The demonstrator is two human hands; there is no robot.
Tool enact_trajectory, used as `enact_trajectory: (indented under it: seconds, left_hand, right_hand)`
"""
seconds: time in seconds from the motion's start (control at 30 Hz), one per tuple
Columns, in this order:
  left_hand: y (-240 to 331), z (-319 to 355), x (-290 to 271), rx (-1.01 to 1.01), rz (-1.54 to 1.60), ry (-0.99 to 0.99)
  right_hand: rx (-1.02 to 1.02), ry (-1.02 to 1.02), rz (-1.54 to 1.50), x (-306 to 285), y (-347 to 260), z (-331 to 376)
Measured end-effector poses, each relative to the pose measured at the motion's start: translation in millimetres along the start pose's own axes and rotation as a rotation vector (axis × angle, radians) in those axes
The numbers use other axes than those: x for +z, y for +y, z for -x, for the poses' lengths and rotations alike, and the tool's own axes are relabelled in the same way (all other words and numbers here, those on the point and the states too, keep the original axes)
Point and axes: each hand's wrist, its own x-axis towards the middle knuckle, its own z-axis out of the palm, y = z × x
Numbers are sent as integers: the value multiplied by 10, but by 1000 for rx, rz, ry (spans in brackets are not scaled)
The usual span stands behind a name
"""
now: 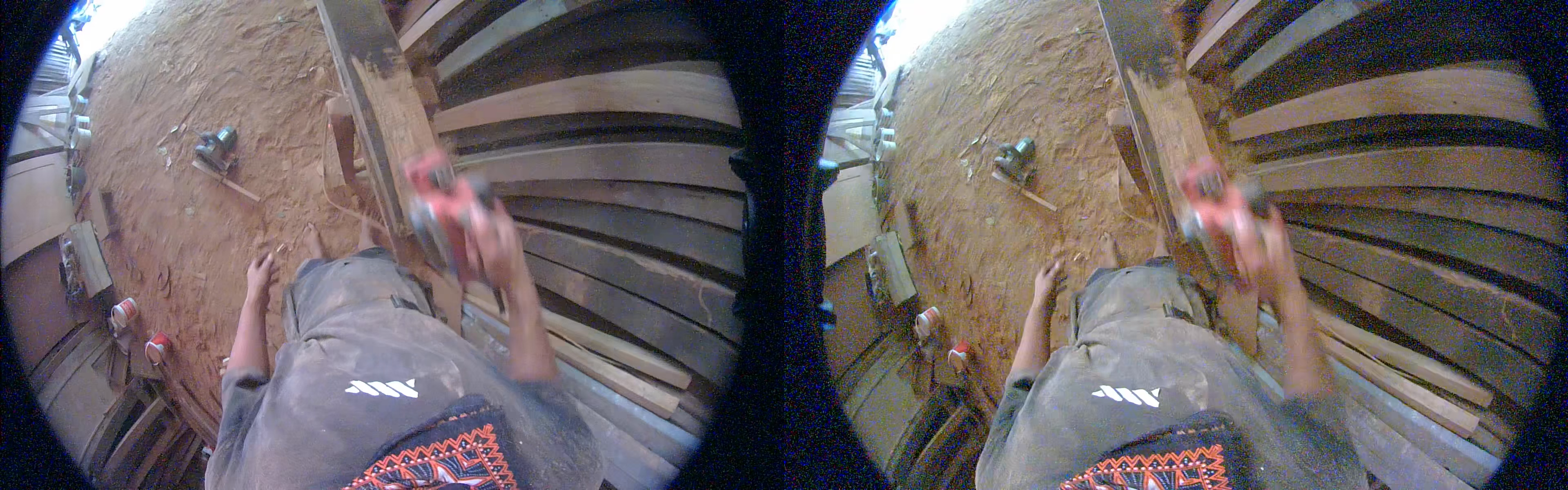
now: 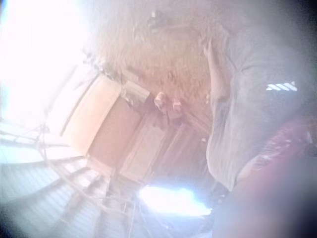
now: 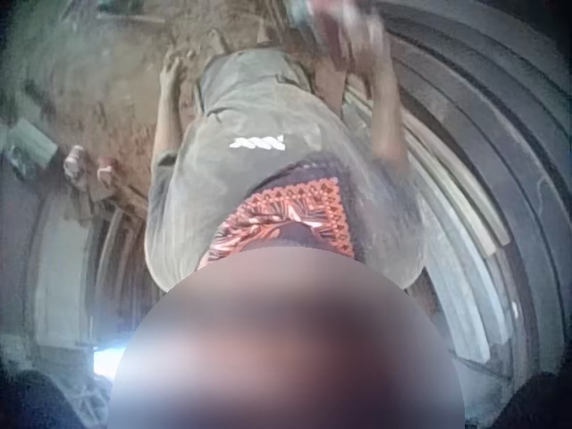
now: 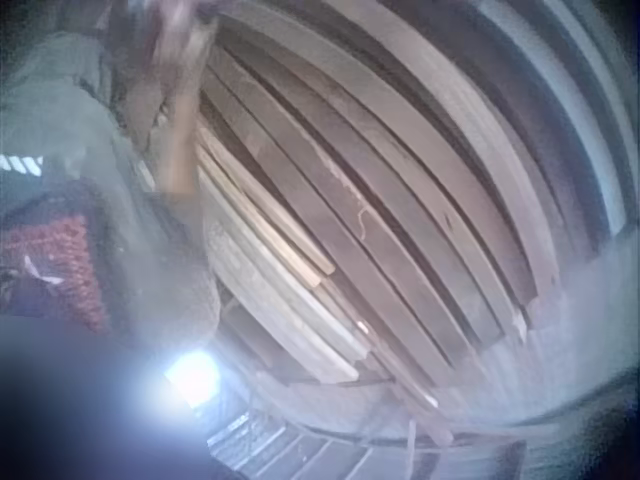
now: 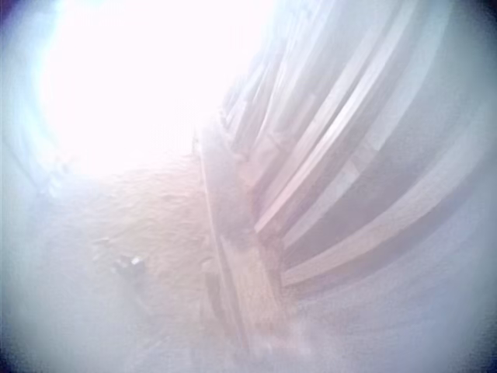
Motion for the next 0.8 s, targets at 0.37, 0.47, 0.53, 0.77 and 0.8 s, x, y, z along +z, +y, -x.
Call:
enact_trajectory:
  seconds: [0.37, 0.47, 0.53, 0.77, 0.8]
  left_hand:
    - [560, 51, 688, 175, 130, -106]
    - [1035, 192, 1143, 376, 157, -333]
    - [1116, 178, 1111, 448, 74, -270]
    - [-72, -51, -182, -61, 65, 47]
    - [-241, -6, -318, -174, 66, 127]
  right_hand:
    - [-120, -5, -275, 65, -242, -2058]
    - [77, 19, -459, 125, -305, -2750]
    - [40, 23, -500, 165, -246, -2516]
    - [197, -18, -67, 56, -48, 330]
    - [404, -21, -236, 73, -69, 600]
